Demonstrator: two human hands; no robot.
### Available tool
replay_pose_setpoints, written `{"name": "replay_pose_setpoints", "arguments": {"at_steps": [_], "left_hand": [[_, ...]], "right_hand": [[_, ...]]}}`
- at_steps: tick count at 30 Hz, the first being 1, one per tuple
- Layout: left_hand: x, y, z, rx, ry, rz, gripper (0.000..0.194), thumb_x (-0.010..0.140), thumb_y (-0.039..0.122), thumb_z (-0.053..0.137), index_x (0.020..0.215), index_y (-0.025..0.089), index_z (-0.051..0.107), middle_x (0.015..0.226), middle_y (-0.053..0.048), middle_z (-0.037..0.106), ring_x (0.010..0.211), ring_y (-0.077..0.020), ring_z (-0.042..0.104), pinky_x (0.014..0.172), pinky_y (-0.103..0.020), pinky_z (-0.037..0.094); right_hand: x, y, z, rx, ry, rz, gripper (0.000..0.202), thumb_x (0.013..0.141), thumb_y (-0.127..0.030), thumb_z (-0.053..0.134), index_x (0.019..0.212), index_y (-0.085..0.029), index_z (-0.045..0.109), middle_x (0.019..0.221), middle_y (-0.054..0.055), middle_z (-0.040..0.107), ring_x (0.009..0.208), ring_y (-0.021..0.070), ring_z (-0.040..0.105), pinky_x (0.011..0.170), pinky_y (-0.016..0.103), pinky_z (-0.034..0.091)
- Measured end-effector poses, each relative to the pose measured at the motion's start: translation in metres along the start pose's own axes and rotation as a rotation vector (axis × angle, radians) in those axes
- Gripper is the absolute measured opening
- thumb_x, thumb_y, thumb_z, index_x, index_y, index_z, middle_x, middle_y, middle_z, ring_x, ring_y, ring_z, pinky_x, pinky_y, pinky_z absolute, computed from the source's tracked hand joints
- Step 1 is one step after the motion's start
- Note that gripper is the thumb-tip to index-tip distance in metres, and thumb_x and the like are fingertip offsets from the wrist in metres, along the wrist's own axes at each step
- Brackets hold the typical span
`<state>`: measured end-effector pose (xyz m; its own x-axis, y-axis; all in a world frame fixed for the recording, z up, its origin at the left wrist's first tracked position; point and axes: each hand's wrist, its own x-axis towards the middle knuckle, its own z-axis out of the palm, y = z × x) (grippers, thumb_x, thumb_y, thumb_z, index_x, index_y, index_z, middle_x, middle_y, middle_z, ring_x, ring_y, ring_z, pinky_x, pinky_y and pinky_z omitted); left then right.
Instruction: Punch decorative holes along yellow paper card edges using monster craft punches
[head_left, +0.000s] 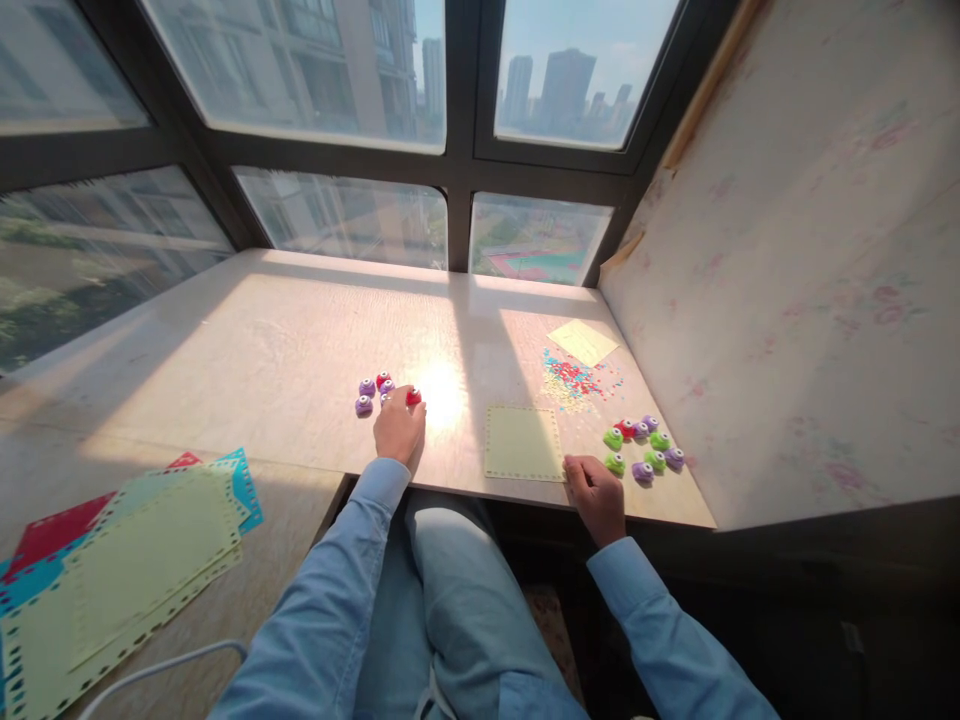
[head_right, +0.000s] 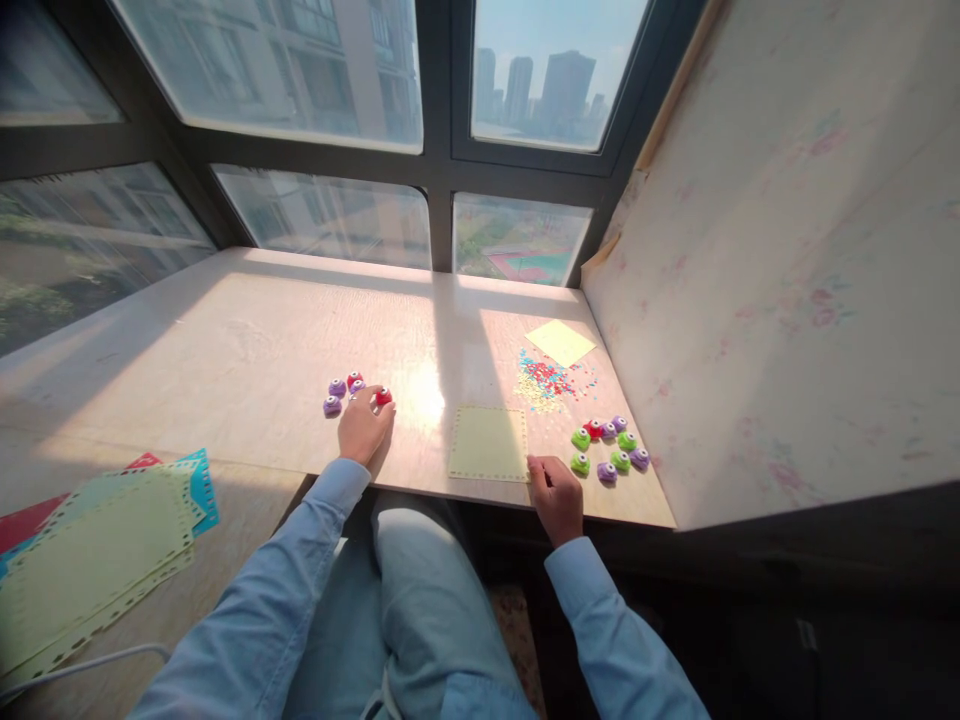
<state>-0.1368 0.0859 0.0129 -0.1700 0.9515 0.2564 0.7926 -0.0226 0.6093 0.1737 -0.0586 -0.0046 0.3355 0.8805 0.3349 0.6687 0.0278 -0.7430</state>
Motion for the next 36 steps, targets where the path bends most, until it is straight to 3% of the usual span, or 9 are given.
{"name": "replay_pose_setpoints", "arguments": {"at_steps": [5, 9, 14, 17, 21, 25, 30, 36], "left_hand": [[-0.006, 0.003, -0.006, 0.013, -0.067, -0.031, 0.027, 0.087, 0.031, 0.057, 0.111, 0.02, 0.064, 0.104, -0.008, 0.07, 0.092, -0.0256, 0.066, 0.083, -0.037, 0.049], [-0.029, 0.007, -0.011, -0.072, -0.177, 0.103, 0.021, 0.087, 0.028, 0.057, 0.104, 0.021, 0.065, 0.104, -0.005, 0.071, 0.082, -0.0202, 0.065, 0.081, -0.034, 0.05], [-0.066, 0.023, -0.015, -0.131, -0.235, 0.272, 0.026, 0.084, 0.021, 0.059, 0.11, 0.02, 0.064, 0.112, -0.007, 0.067, 0.091, -0.0196, 0.064, 0.081, -0.031, 0.052], [-0.077, 0.041, -0.015, -0.1, -0.224, 0.275, 0.03, 0.086, 0.021, 0.06, 0.115, 0.02, 0.064, 0.117, -0.008, 0.063, 0.097, -0.0196, 0.063, 0.08, -0.03, 0.052], [-0.079, 0.066, -0.011, 0.029, -0.365, 0.228, 0.024, 0.09, 0.027, 0.059, 0.111, 0.023, 0.069, 0.093, -0.003, 0.067, 0.085, -0.0176, 0.064, 0.077, -0.029, 0.049], [-0.078, 0.081, -0.005, 0.256, -0.467, 0.216, 0.021, 0.093, 0.026, 0.053, 0.1, 0.023, 0.072, 0.098, -0.006, 0.068, 0.088, -0.0198, 0.064, 0.075, -0.029, 0.046], [-0.081, 0.083, 0.003, 0.45, -0.494, 0.263, 0.03, 0.097, 0.031, 0.043, 0.091, 0.021, 0.07, 0.096, -0.008, 0.067, 0.08, -0.0217, 0.064, 0.065, -0.03, 0.041], [-0.08, 0.075, 0.009, 0.461, -0.495, 0.383, 0.03, 0.1, 0.03, 0.037, 0.103, 0.017, 0.064, 0.1, -0.01, 0.065, 0.078, -0.0216, 0.062, 0.059, -0.029, 0.038]], "right_hand": [[0.0, 0.0, 0.0, 0.004, 0.002, -0.009, 0.045, 0.094, -0.052, 0.048, 0.075, -0.016, 0.067, 0.078, 0.006, 0.068, 0.07, 0.0149, 0.058, 0.067, 0.026, 0.042], [0.0, 0.0, 0.001, 0.006, 0.002, -0.006, 0.043, 0.094, -0.05, 0.048, 0.076, -0.017, 0.067, 0.08, 0.006, 0.068, 0.072, 0.0153, 0.059, 0.069, 0.027, 0.043], [0.0, -0.001, 0.001, -0.009, 0.003, -0.016, 0.042, 0.094, -0.049, 0.048, 0.077, -0.016, 0.068, 0.08, 0.007, 0.068, 0.073, 0.0154, 0.06, 0.069, 0.027, 0.043], [0.0, -0.001, 0.001, -0.027, 0.006, -0.022, 0.043, 0.095, -0.049, 0.048, 0.077, -0.016, 0.068, 0.079, 0.006, 0.068, 0.071, 0.0144, 0.059, 0.067, 0.026, 0.042], [0.0, 0.0, 0.001, -0.041, 0.01, -0.037, 0.041, 0.095, -0.046, 0.048, 0.076, -0.015, 0.068, 0.079, 0.005, 0.068, 0.07, 0.0131, 0.058, 0.068, 0.025, 0.041], [-0.001, 0.0, 0.002, -0.044, 0.013, -0.046, 0.041, 0.096, -0.045, 0.048, 0.074, -0.015, 0.066, 0.078, 0.005, 0.067, 0.07, 0.0126, 0.057, 0.067, 0.024, 0.04], [-0.002, 0.0, 0.002, -0.045, 0.011, -0.053, 0.041, 0.096, -0.045, 0.048, 0.072, -0.015, 0.063, 0.075, 0.004, 0.065, 0.069, 0.0125, 0.056, 0.067, 0.024, 0.04], [-0.001, -0.001, 0.002, -0.04, 0.008, -0.074, 0.04, 0.097, -0.043, 0.048, 0.073, -0.015, 0.063, 0.076, 0.004, 0.065, 0.07, 0.0123, 0.057, 0.069, 0.024, 0.04]]}}
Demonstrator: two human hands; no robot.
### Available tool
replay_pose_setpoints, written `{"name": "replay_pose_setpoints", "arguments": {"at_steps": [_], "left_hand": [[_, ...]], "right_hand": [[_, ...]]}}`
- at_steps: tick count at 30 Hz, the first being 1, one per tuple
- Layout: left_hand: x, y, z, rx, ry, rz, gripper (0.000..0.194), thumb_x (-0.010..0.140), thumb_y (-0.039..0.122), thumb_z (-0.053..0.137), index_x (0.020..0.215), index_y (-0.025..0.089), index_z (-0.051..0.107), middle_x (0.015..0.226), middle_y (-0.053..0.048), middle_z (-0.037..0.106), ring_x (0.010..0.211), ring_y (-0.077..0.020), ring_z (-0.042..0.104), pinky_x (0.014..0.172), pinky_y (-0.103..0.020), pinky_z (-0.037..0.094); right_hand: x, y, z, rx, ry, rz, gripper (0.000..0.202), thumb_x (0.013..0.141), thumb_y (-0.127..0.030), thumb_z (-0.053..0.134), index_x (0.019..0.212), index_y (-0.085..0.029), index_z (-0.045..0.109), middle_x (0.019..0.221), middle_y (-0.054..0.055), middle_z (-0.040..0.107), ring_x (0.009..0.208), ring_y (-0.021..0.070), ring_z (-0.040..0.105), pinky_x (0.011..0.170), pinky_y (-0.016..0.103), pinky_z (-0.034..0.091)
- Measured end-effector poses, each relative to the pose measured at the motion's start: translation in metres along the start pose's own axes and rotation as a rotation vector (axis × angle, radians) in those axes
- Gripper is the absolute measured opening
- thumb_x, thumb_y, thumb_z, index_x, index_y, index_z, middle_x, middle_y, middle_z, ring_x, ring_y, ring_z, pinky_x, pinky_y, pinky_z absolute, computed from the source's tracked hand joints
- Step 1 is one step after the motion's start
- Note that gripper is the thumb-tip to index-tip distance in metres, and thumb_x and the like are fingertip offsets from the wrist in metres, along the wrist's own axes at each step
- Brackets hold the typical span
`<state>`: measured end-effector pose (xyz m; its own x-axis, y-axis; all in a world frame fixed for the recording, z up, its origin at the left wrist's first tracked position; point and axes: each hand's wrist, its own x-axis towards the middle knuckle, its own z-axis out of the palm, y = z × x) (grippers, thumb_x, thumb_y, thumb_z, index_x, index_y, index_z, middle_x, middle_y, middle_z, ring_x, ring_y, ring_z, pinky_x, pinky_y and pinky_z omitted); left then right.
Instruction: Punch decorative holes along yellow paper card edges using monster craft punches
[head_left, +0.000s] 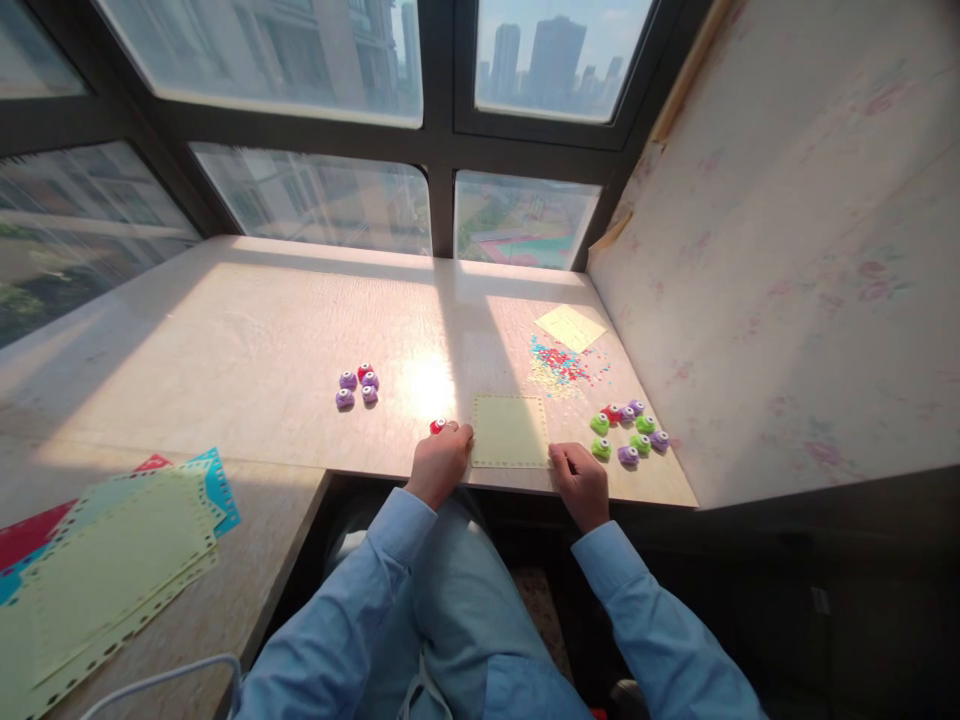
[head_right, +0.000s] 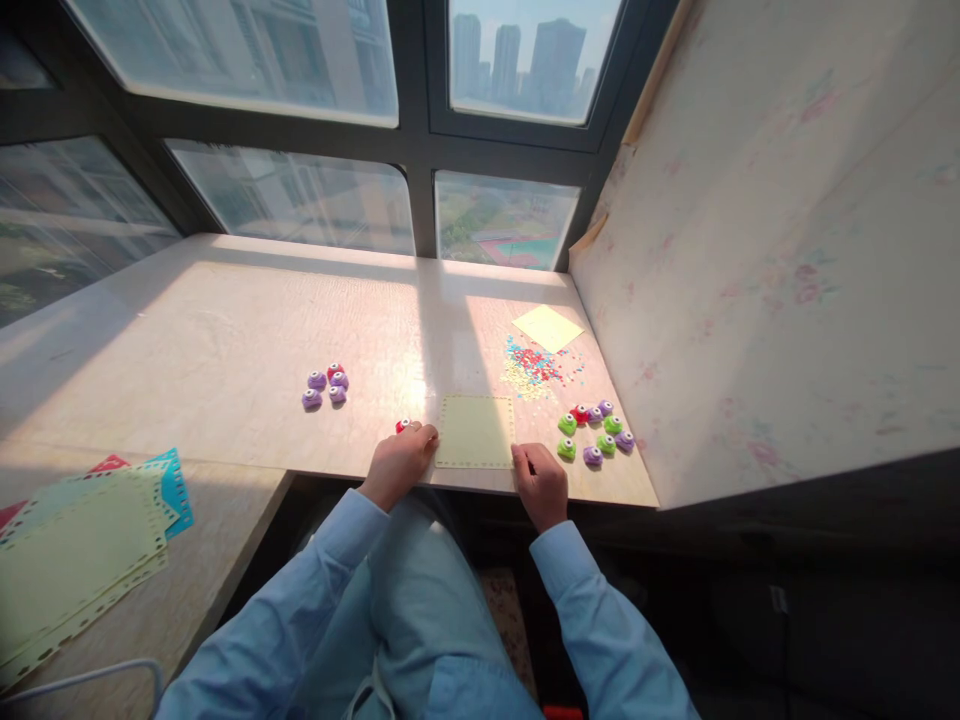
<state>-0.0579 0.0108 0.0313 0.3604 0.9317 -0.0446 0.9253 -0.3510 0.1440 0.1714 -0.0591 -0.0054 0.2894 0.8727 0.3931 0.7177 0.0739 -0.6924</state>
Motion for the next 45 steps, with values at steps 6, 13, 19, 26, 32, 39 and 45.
{"name": "replay_pose_setpoints", "arguments": {"at_steps": [6, 13, 19, 26, 32, 39, 45], "left_hand": [[0.001, 0.001, 0.004, 0.02, -0.01, 0.006, 0.034, 0.101, 0.029, 0.032, 0.106, 0.014, 0.062, 0.1, -0.012, 0.063, 0.078, -0.0223, 0.062, 0.059, -0.03, 0.038], [-0.003, 0.004, 0.003, -0.055, 0.007, -0.032, 0.034, 0.101, 0.032, 0.033, 0.102, 0.013, 0.061, 0.097, -0.013, 0.064, 0.079, -0.0227, 0.063, 0.062, -0.031, 0.04], [-0.011, 0.002, -0.006, -0.196, 0.016, -0.138, 0.024, 0.1, 0.031, 0.041, 0.107, 0.018, 0.061, 0.096, -0.008, 0.067, 0.083, -0.0193, 0.064, 0.071, -0.028, 0.042], [-0.008, 0.005, -0.003, -0.098, 0.016, -0.104, 0.025, 0.099, 0.034, 0.044, 0.106, 0.022, 0.064, 0.106, -0.006, 0.065, 0.084, -0.0186, 0.063, 0.066, -0.028, 0.04], [-0.007, 0.008, 0.003, -0.073, 0.028, -0.107, 0.03, 0.1, 0.034, 0.038, 0.103, 0.017, 0.062, 0.105, -0.009, 0.063, 0.077, -0.0188, 0.06, 0.062, -0.029, 0.038], [-0.009, 0.004, 0.004, -0.524, 0.143, -0.179, 0.013, 0.094, 0.022, 0.045, 0.089, 0.018, 0.056, 0.087, -0.005, 0.062, 0.077, -0.0173, 0.058, 0.068, -0.029, 0.041], [-0.019, 0.018, -0.002, -1.46, 0.009, -0.325, 0.017, 0.087, 0.032, 0.053, 0.085, 0.015, 0.053, 0.064, 0.002, 0.053, 0.052, -0.0092, 0.049, 0.054, -0.023, 0.038]], "right_hand": [[0.0, -0.001, 0.0, 0.001, -0.003, -0.004, 0.039, 0.097, -0.042, 0.048, 0.074, -0.016, 0.064, 0.077, 0.004, 0.066, 0.071, 0.0124, 0.058, 0.068, 0.024, 0.04], [-0.001, 0.002, -0.001, 0.023, -0.013, 0.004, 0.039, 0.097, -0.043, 0.048, 0.073, -0.016, 0.064, 0.076, 0.004, 0.065, 0.071, 0.0124, 0.057, 0.069, 0.024, 0.04], [-0.001, 0.001, -0.001, 0.054, -0.005, 0.028, 0.041, 0.096, -0.044, 0.048, 0.071, -0.015, 0.064, 0.077, 0.005, 0.065, 0.069, 0.0124, 0.055, 0.069, 0.025, 0.04], [-0.001, 0.001, -0.002, 0.058, -0.013, 0.028, 0.042, 0.096, -0.045, 0.048, 0.071, -0.015, 0.064, 0.075, 0.004, 0.065, 0.068, 0.0124, 0.054, 0.068, 0.025, 0.04], [-0.001, 0.0, -0.003, 0.052, -0.029, 0.032, 0.043, 0.096, -0.047, 0.046, 0.072, -0.016, 0.064, 0.076, 0.005, 0.065, 0.069, 0.0128, 0.053, 0.069, 0.026, 0.04], [0.002, -0.002, -0.005, 0.169, -0.026, 0.088, 0.042, 0.092, -0.049, 0.05, 0.071, -0.016, 0.064, 0.076, 0.006, 0.065, 0.071, 0.0139, 0.056, 0.071, 0.027, 0.045], [-0.007, -0.022, -0.011, 0.427, 0.014, 0.292, 0.045, 0.087, -0.056, 0.053, 0.083, -0.014, 0.067, 0.064, 0.001, 0.058, 0.056, 0.0116, 0.051, 0.058, 0.025, 0.045]]}}
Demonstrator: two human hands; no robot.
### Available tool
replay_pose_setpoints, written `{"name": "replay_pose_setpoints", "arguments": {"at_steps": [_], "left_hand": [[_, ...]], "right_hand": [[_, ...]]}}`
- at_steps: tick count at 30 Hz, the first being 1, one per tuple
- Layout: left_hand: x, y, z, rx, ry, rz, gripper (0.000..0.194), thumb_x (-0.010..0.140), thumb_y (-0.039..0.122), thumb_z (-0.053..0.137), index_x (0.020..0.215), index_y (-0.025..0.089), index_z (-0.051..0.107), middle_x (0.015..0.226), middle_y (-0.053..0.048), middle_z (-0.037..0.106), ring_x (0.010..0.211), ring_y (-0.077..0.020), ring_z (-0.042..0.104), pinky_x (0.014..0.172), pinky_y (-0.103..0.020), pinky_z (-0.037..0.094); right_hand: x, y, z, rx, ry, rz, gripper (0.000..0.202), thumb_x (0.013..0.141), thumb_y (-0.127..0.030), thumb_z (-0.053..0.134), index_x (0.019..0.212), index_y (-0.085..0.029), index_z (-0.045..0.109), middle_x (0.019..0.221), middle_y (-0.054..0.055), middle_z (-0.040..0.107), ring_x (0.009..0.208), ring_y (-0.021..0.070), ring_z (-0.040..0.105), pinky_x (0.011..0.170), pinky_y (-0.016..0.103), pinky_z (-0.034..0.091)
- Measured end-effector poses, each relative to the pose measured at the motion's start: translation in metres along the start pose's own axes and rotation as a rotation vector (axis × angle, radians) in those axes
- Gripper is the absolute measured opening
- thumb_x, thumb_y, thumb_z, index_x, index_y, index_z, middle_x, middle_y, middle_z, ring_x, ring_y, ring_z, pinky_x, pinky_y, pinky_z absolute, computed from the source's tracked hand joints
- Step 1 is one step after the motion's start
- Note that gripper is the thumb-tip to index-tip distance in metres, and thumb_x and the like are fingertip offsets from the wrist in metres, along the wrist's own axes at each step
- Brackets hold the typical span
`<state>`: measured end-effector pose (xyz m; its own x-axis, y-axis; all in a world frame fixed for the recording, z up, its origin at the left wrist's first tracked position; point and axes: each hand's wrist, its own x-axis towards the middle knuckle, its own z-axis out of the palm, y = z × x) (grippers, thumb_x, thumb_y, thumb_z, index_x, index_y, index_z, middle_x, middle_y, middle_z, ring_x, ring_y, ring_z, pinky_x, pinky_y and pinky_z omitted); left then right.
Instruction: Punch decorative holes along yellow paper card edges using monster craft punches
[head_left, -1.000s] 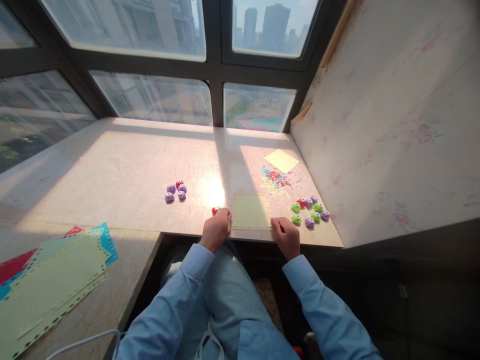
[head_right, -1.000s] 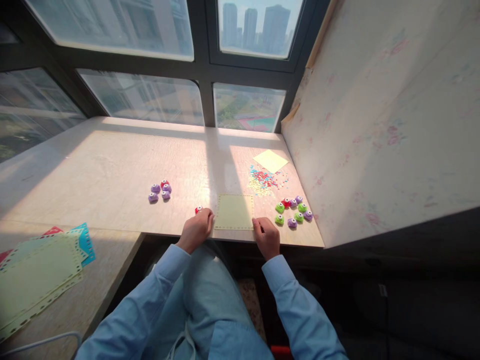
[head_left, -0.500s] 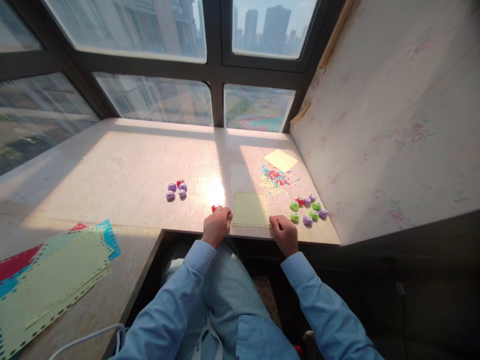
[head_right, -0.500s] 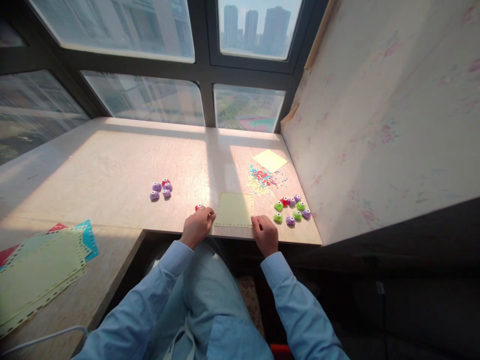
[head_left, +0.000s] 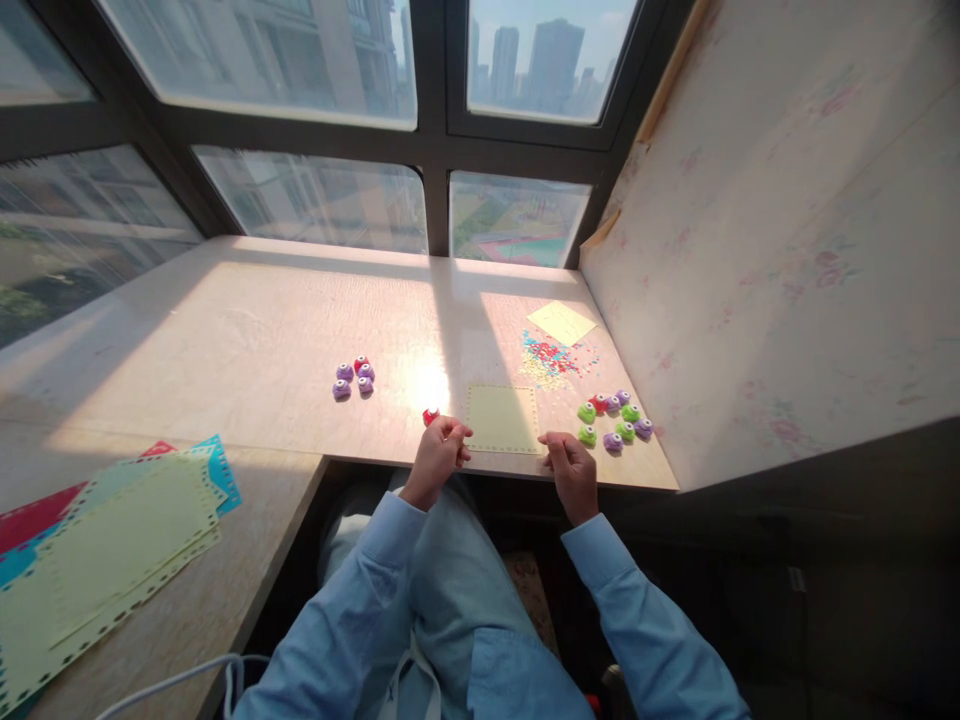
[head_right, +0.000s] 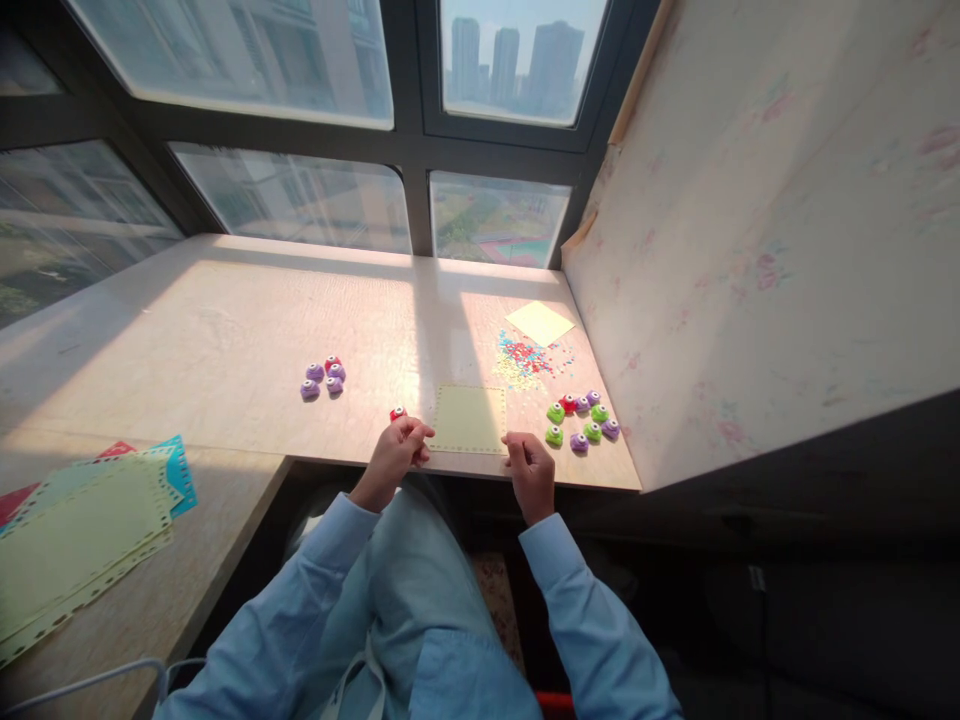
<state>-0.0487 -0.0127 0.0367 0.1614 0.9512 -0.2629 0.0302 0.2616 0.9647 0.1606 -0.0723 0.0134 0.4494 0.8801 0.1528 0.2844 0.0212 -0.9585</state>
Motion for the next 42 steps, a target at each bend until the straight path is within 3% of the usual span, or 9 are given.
{"name": "replay_pose_setpoints", "arguments": {"at_steps": [3, 7, 11, 16, 20, 23, 32, 38, 42], "left_hand": [[-0.012, -0.002, 0.009, -0.323, -0.119, -0.094, 0.032, 0.077, 0.042, 0.069, 0.083, 0.014, 0.056, 0.057, 0.004, 0.05, 0.052, -0.0073, 0.047, 0.052, -0.02, 0.037], [-0.024, -0.006, 0.017, -0.483, -0.099, -0.159, 0.033, 0.071, 0.037, 0.077, 0.083, 0.013, 0.057, 0.074, 0.001, 0.058, 0.057, -0.0044, 0.049, 0.054, -0.017, 0.04], [-0.032, -0.006, 0.02, -0.526, -0.078, -0.231, 0.024, 0.078, 0.03, 0.073, 0.084, 0.013, 0.057, 0.084, -0.001, 0.062, 0.059, -0.0034, 0.052, 0.055, -0.017, 0.044], [-0.041, -0.004, 0.023, -0.597, -0.126, -0.281, 0.027, 0.075, 0.028, 0.078, 0.086, 0.012, 0.059, 0.084, -0.003, 0.064, 0.063, -0.0057, 0.058, 0.059, -0.018, 0.05], [-0.045, -0.006, 0.027, -0.614, -0.142, -0.301, 0.024, 0.076, 0.029, 0.078, 0.086, 0.011, 0.064, 0.072, -0.002, 0.063, 0.06, -0.0065, 0.058, 0.058, -0.016, 0.049], [-0.047, -0.01, 0.028, -0.604, -0.137, -0.311, 0.022, 0.081, 0.029, 0.072, 0.091, 0.01, 0.068, 0.076, -0.004, 0.066, 0.06, -0.0076, 0.061, 0.057, -0.017, 0.049], [-0.054, -0.018, 0.029, -0.499, -0.163, -0.244, 0.034, 0.084, 0.038, 0.069, 0.1, 0.008, 0.072, 0.089, -0.013, 0.072, 0.069, -0.0133, 0.067, 0.058, -0.019, 0.05], [-0.054, -0.019, 0.029, -0.584, -0.232, -0.31, 0.035, 0.09, 0.04, 0.061, 0.101, 0.008, 0.07, 0.096, -0.015, 0.072, 0.074, -0.0159, 0.069, 0.061, -0.022, 0.053], [-0.054, -0.02, 0.028, -0.587, -0.274, -0.298, 0.036, 0.093, 0.041, 0.058, 0.101, 0.008, 0.068, 0.103, -0.017, 0.071, 0.076, -0.0177, 0.071, 0.063, -0.023, 0.054]], "right_hand": [[-0.018, -0.016, 0.007, 0.071, -0.097, 0.004, 0.043, 0.089, -0.056, 0.054, 0.089, -0.014, 0.066, 0.064, 0.0, 0.057, 0.058, 0.0109, 0.053, 0.059, 0.024, 0.047], [-0.036, -0.03, 0.02, 0.15, -0.221, 0.018, 0.041, 0.09, -0.055, 0.055, 0.094, -0.015, 0.064, 0.076, 0.003, 0.064, 0.062, 0.0104, 0.057, 0.06, 0.023, 0.049], [-0.041, -0.032, 0.028, 0.19, -0.248, 0.055, 0.041, 0.09, -0.055, 0.055, 0.095, -0.015, 0.064, 0.082, 0.005, 0.066, 0.063, 0.0106, 0.059, 0.06, 0.023, 0.049], [-0.043, -0.029, 0.03, 0.152, -0.278, 0.095, 0.039, 0.088, -0.053, 0.059, 0.099, -0.016, 0.065, 0.082, 0.005, 0.068, 0.065, 0.0123, 0.062, 0.061, 0.024, 0.051], [-0.047, -0.029, 0.034, 0.089, -0.277, 0.044, 0.031, 0.086, -0.044, 0.064, 0.098, -0.017, 0.07, 0.094, 0.006, 0.069, 0.066, 0.0109, 0.06, 0.064, 0.025, 0.052], [-0.048, -0.03, 0.034, 0.029, -0.237, 0.013, 0.027, 0.086, -0.04, 0.064, 0.097, -0.017, 0.072, 0.096, 0.006, 0.069, 0.065, 0.0101, 0.058, 0.063, 0.024, 0.049], [-0.047, -0.021, 0.027, 0.01, -0.206, 0.044, 0.026, 0.084, -0.04, 0.065, 0.095, -0.018, 0.075, 0.096, 0.007, 0.07, 0.071, 0.0121, 0.059, 0.067, 0.025, 0.05], [-0.042, -0.019, 0.021, 0.074, -0.258, 0.075, 0.023, 0.082, -0.038, 0.068, 0.091, -0.019, 0.077, 0.097, 0.007, 0.069, 0.088, 0.0169, 0.065, 0.076, 0.027, 0.054], [-0.041, -0.021, 0.016, 0.014, -0.222, 0.022, 0.02, 0.083, -0.038, 0.068, 0.087, -0.02, 0.078, 0.095, 0.007, 0.067, 0.08, 0.0146, 0.064, 0.07, 0.026, 0.052]]}}
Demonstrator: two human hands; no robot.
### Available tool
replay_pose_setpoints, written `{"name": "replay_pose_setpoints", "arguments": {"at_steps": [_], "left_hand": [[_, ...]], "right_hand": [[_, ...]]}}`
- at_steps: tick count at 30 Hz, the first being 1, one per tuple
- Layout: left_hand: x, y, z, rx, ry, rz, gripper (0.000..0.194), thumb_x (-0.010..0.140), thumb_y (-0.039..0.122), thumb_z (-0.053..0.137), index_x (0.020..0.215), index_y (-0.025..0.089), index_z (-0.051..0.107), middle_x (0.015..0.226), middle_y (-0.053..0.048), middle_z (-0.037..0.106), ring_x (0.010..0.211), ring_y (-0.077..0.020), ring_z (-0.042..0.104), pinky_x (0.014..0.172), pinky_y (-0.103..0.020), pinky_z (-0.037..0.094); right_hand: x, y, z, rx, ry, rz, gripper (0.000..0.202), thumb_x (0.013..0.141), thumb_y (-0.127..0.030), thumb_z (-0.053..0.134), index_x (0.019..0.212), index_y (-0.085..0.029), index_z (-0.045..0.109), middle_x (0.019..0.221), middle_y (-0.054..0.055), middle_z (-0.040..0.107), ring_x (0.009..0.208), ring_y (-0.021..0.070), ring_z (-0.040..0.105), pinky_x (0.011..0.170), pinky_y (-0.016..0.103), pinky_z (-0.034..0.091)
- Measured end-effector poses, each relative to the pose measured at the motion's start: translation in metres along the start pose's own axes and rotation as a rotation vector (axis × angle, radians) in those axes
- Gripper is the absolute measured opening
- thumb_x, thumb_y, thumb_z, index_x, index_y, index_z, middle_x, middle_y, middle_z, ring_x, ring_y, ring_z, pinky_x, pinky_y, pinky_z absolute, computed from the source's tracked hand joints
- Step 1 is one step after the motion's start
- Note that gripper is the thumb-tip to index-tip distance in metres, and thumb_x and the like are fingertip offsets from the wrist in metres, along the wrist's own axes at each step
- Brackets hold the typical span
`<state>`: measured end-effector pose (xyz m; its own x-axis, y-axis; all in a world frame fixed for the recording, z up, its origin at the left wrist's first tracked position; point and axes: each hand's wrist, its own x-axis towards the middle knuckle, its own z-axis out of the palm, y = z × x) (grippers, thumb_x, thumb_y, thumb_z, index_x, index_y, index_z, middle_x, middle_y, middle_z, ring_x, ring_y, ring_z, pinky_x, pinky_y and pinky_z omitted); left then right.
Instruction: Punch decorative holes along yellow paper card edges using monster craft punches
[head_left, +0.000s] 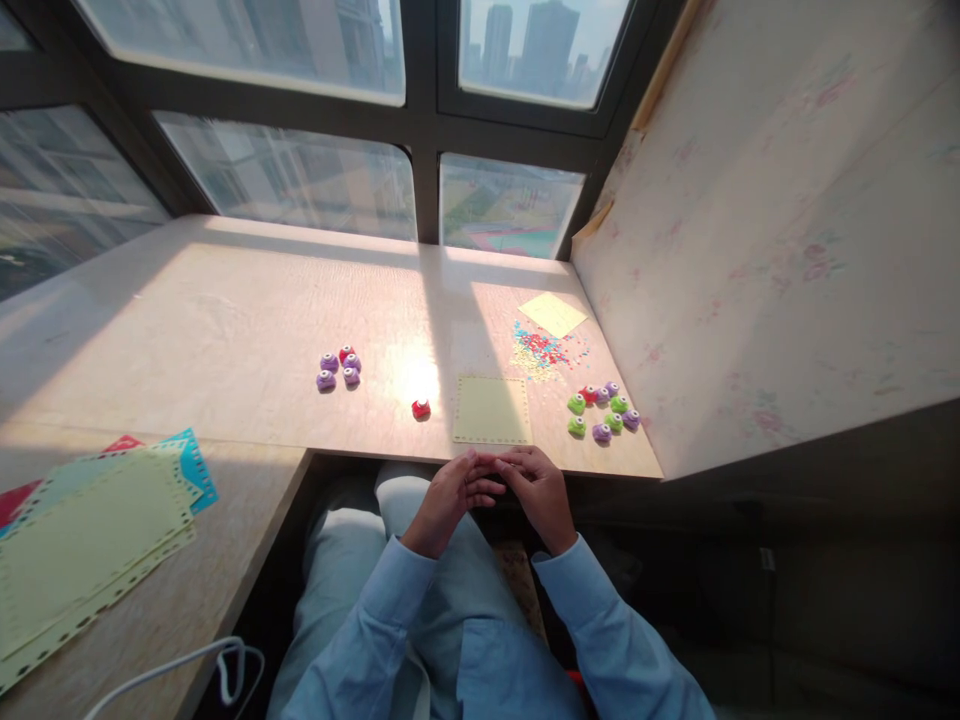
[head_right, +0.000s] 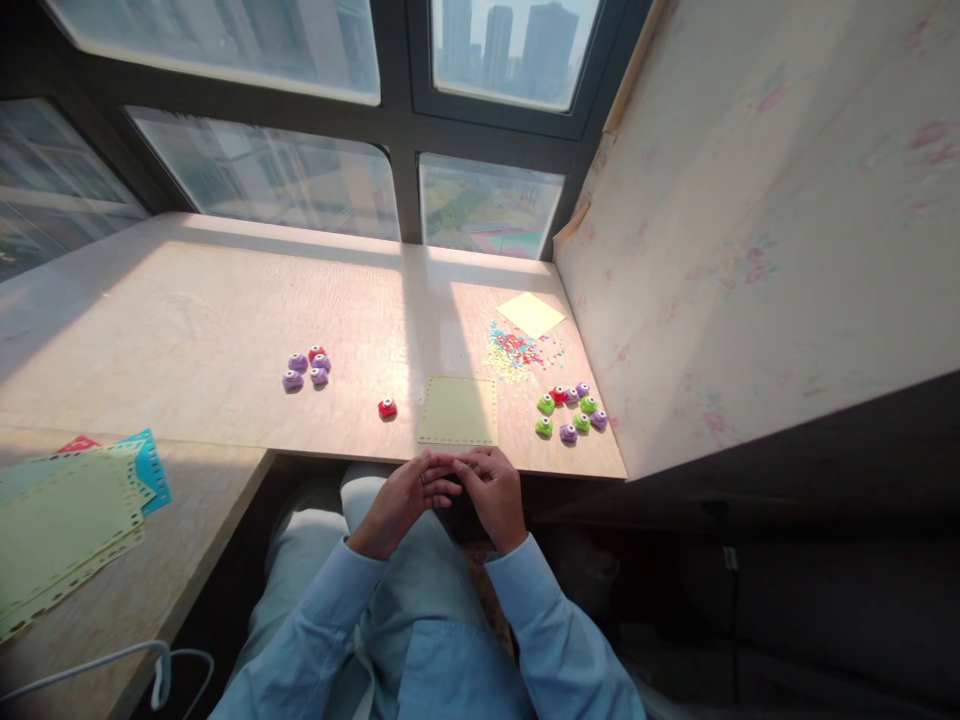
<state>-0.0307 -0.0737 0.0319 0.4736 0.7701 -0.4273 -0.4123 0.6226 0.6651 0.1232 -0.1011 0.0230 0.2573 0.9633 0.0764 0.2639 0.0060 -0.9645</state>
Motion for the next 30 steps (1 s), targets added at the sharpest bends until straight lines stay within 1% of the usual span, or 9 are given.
{"name": "replay_pose_setpoints", "arguments": {"at_steps": [5, 8, 11, 14, 16, 20, 24, 28, 30], "left_hand": [[-0.002, 0.002, 0.002, 0.033, -0.011, 0.022, 0.037, 0.092, 0.043, 0.059, 0.105, 0.009, 0.065, 0.11, -0.018, 0.07, 0.079, -0.0189, 0.071, 0.067, -0.025, 0.055], [-0.003, 0.005, 0.0, 0.086, 0.026, 0.042, 0.041, 0.088, 0.046, 0.064, 0.108, 0.01, 0.064, 0.114, -0.018, 0.069, 0.083, -0.0192, 0.071, 0.068, -0.025, 0.054], [-0.004, 0.01, -0.005, 0.137, 0.071, 0.064, 0.044, 0.084, 0.048, 0.069, 0.108, 0.011, 0.065, 0.114, -0.017, 0.07, 0.081, -0.0165, 0.07, 0.066, -0.023, 0.053], [-0.005, 0.015, -0.012, 0.164, 0.11, 0.08, 0.05, 0.077, 0.052, 0.074, 0.106, 0.012, 0.066, 0.11, -0.014, 0.07, 0.079, -0.0147, 0.068, 0.065, -0.022, 0.051], [-0.005, 0.019, -0.016, 0.172, 0.138, 0.088, 0.056, 0.071, 0.055, 0.077, 0.105, 0.012, 0.066, 0.108, -0.013, 0.071, 0.079, -0.0146, 0.068, 0.065, -0.022, 0.051], [-0.002, 0.022, -0.022, 0.194, 0.195, 0.119, 0.063, 0.065, 0.06, 0.08, 0.104, 0.013, 0.066, 0.107, -0.012, 0.071, 0.079, -0.0141, 0.067, 0.065, -0.022, 0.05], [0.004, 0.022, -0.024, 0.259, 0.22, 0.14, 0.064, 0.063, 0.061, 0.079, 0.104, 0.013, 0.065, 0.107, -0.011, 0.071, 0.078, -0.0137, 0.066, 0.064, -0.022, 0.048], [0.008, 0.019, -0.025, 0.34, 0.227, 0.144, 0.062, 0.066, 0.06, 0.075, 0.105, 0.013, 0.065, 0.107, -0.012, 0.071, 0.08, -0.0155, 0.066, 0.066, -0.024, 0.048], [0.009, 0.017, -0.026, 0.372, 0.236, 0.143, 0.061, 0.066, 0.059, 0.074, 0.104, 0.013, 0.065, 0.106, -0.012, 0.072, 0.081, -0.0167, 0.067, 0.066, -0.025, 0.048]], "right_hand": [[0.001, -0.004, -0.004, -0.088, 0.046, -0.109, 0.023, 0.087, -0.039, 0.063, 0.085, -0.019, 0.075, 0.093, 0.006, 0.065, 0.079, 0.0137, 0.061, 0.07, 0.025, 0.05], [0.008, -0.006, -0.01, -0.079, 0.113, -0.065, 0.03, 0.089, -0.045, 0.059, 0.084, -0.017, 0.068, 0.08, 0.005, 0.062, 0.068, 0.0125, 0.056, 0.061, 0.024, 0.046], [0.023, -0.004, -0.021, -0.086, 0.156, -0.018, 0.038, 0.089, -0.052, 0.055, 0.087, -0.015, 0.065, 0.069, 0.002, 0.059, 0.058, 0.0107, 0.048, 0.056, 0.024, 0.042], [0.047, -0.001, -0.034, -0.126, 0.167, -0.029, 0.042, 0.087, -0.055, 0.054, 0.084, -0.014, 0.064, 0.075, 0.004, 0.064, 0.06, 0.0109, 0.05, 0.058, 0.023, 0.042], [0.065, 0.0, -0.044, -0.179, 0.169, -0.02, 0.043, 0.087, -0.055, 0.052, 0.081, -0.014, 0.063, 0.071, 0.004, 0.064, 0.06, 0.0112, 0.051, 0.059, 0.023, 0.041], [0.104, 0.0, -0.065, -0.296, 0.113, -0.024, 0.043, 0.091, -0.05, 0.044, 0.079, -0.013, 0.063, 0.068, 0.005, 0.064, 0.062, 0.0121, 0.054, 0.062, 0.023, 0.04], [0.141, -0.007, -0.083, -0.565, -0.014, -0.01, 0.039, 0.092, -0.04, 0.043, 0.072, -0.014, 0.064, 0.067, 0.003, 0.066, 0.066, 0.0114, 0.057, 0.065, 0.022, 0.037], [0.168, -0.015, -0.091, -0.841, -0.12, 0.033, 0.036, 0.089, -0.03, 0.048, 0.061, -0.014, 0.063, 0.058, 0.002, 0.063, 0.058, 0.0099, 0.054, 0.061, 0.021, 0.032], [0.176, -0.016, -0.092, -0.882, -0.133, 0.026, 0.028, 0.086, -0.023, 0.05, 0.068, -0.013, 0.068, 0.058, 0.001, 0.063, 0.06, 0.0104, 0.056, 0.061, 0.02, 0.034]]}}
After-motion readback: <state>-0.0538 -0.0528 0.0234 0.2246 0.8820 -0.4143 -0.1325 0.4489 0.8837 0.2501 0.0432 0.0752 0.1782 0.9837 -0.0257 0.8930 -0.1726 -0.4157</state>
